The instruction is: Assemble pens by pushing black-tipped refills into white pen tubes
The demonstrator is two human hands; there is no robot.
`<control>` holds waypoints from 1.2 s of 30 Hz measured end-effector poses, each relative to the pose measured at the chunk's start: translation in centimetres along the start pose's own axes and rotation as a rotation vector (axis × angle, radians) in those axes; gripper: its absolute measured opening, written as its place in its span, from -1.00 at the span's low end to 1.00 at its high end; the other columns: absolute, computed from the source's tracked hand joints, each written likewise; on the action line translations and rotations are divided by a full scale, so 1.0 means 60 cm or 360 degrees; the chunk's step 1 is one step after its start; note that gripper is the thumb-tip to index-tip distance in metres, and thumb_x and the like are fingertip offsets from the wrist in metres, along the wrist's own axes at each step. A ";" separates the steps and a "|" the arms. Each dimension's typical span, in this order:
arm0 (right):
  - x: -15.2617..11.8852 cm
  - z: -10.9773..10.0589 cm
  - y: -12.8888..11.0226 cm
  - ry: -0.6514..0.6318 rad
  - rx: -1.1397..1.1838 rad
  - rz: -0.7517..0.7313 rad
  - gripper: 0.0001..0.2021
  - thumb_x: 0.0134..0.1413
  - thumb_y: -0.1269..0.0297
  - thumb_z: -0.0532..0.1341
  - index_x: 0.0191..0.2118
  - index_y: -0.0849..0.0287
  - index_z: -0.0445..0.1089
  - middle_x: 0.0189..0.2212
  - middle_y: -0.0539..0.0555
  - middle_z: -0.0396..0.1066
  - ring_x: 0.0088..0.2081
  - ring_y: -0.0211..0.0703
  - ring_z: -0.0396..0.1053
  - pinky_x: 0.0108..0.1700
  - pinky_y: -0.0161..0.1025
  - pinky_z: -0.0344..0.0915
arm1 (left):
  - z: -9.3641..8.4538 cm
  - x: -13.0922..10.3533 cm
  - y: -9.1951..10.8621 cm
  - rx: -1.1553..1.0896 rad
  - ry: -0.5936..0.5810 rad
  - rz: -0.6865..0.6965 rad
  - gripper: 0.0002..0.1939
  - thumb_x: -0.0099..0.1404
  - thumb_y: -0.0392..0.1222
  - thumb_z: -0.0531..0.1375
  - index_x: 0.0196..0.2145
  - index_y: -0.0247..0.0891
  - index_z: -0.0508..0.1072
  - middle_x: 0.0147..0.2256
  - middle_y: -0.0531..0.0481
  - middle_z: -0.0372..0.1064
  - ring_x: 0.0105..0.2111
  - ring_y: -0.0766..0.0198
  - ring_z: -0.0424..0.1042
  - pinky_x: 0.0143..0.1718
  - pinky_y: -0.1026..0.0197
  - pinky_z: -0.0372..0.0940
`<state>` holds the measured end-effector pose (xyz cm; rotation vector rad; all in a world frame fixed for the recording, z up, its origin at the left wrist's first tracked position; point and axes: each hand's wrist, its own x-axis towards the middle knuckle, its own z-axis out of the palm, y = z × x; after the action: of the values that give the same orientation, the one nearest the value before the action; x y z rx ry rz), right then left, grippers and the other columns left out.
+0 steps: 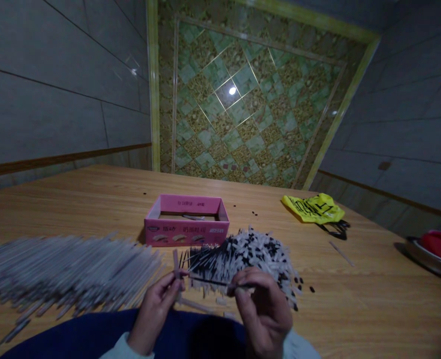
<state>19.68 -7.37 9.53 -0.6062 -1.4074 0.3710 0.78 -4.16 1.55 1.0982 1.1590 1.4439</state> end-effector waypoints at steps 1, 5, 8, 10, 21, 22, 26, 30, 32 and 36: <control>0.008 -0.004 -0.003 0.0021 0.0029 0.0086 -0.89 0.07 0.42 0.14 -0.27 0.09 0.34 -0.44 0.07 0.35 -0.40 -0.13 0.36 -0.41 -0.18 0.31 | 0.000 0.000 0.001 0.0199 0.0022 0.0141 -0.73 0.06 -0.03 0.25 -0.30 -0.22 0.55 -0.35 -0.07 0.48 -0.28 0.14 0.42 -0.24 0.22 0.30; 0.037 -0.012 -0.010 0.0166 0.0140 0.0213 -0.94 0.09 0.39 0.15 -0.28 0.13 0.31 -0.44 0.03 0.31 -0.46 -0.23 0.31 -0.47 -0.28 0.28 | -0.003 0.000 -0.003 0.0777 0.0017 0.0573 -0.78 0.15 -0.11 0.17 -0.27 -0.12 0.57 -0.25 -0.09 0.49 -0.14 0.05 0.38 -0.06 0.12 0.21; 0.047 -0.016 -0.012 0.0170 0.0124 0.0236 -0.96 0.08 0.36 0.16 -0.30 0.14 0.31 -0.44 0.01 0.31 -0.47 -0.25 0.30 -0.48 -0.30 0.28 | -0.007 0.000 -0.011 0.1043 -0.0044 0.0746 -0.73 0.21 -0.17 0.11 -0.18 -0.04 0.54 -0.24 -0.08 0.48 -0.15 0.07 0.38 -0.09 0.11 0.23; 0.048 -0.019 -0.012 0.0106 0.0081 0.0265 -0.97 0.09 0.36 0.16 -0.31 0.14 0.31 -0.45 0.00 0.30 -0.47 -0.25 0.30 -0.46 -0.29 0.28 | -0.008 0.000 -0.013 0.1134 -0.0098 0.0806 -0.70 0.23 -0.19 0.08 -0.13 -0.02 0.51 -0.24 -0.07 0.47 -0.16 0.09 0.37 -0.12 0.12 0.23; 0.046 -0.029 -0.011 -0.0011 -0.0024 0.0391 -0.96 0.09 0.33 0.17 -0.31 0.15 0.31 -0.47 0.00 0.30 -0.46 -0.24 0.29 -0.43 -0.27 0.26 | -0.006 -0.003 -0.008 0.1235 -0.0154 0.0949 -0.70 0.25 -0.22 0.07 -0.11 -0.07 0.49 -0.29 -0.08 0.44 -0.23 0.13 0.37 -0.20 0.13 0.28; 0.047 -0.030 -0.012 -0.0013 -0.0021 0.0392 -0.96 0.09 0.33 0.17 -0.31 0.16 0.31 -0.47 0.00 0.30 -0.46 -0.24 0.29 -0.43 -0.28 0.26 | -0.007 -0.003 -0.010 0.1241 -0.0156 0.0979 -0.71 0.25 -0.22 0.07 -0.11 -0.07 0.49 -0.29 -0.07 0.44 -0.23 0.14 0.37 -0.20 0.13 0.29; 0.048 -0.033 -0.015 -0.0061 -0.0032 0.0391 -0.97 0.10 0.34 0.17 -0.32 0.16 0.30 -0.46 -0.01 0.30 -0.47 -0.25 0.28 -0.43 -0.28 0.25 | -0.009 -0.002 -0.016 0.1291 -0.0180 0.1057 -0.70 0.26 -0.24 0.07 -0.08 -0.09 0.45 -0.29 -0.04 0.43 -0.23 0.19 0.37 -0.21 0.15 0.29; 0.043 -0.034 -0.010 -0.0096 -0.0086 0.0408 -0.96 0.10 0.32 0.16 -0.32 0.15 0.30 -0.47 0.00 0.30 -0.46 -0.25 0.29 -0.43 -0.28 0.25 | -0.010 -0.001 -0.017 0.1343 -0.0198 0.1097 -0.71 0.27 -0.26 0.07 -0.08 -0.09 0.44 -0.28 -0.03 0.42 -0.22 0.20 0.35 -0.20 0.16 0.29; 0.041 -0.033 -0.003 -0.0144 -0.0149 0.0427 -0.94 0.10 0.30 0.17 -0.33 0.16 0.31 -0.49 -0.01 0.30 -0.45 -0.24 0.29 -0.41 -0.28 0.25 | -0.010 -0.001 -0.016 0.1360 -0.0206 0.1127 -0.72 0.26 -0.28 0.07 -0.10 -0.10 0.44 -0.27 -0.03 0.41 -0.21 0.20 0.35 -0.18 0.15 0.28; 0.042 -0.027 0.014 -0.0304 -0.0240 0.0472 -0.91 0.08 0.27 0.17 -0.35 0.17 0.35 -0.52 -0.01 0.33 -0.46 -0.24 0.31 -0.40 -0.30 0.25 | -0.008 -0.003 -0.015 0.1400 -0.0254 0.1147 -0.71 0.26 -0.32 0.07 -0.11 -0.07 0.44 -0.26 -0.02 0.39 -0.21 0.20 0.34 -0.20 0.15 0.28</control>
<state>21.70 -5.54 10.98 -0.9277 -1.5399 0.5739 0.48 -4.29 0.57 2.3825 1.3879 1.3018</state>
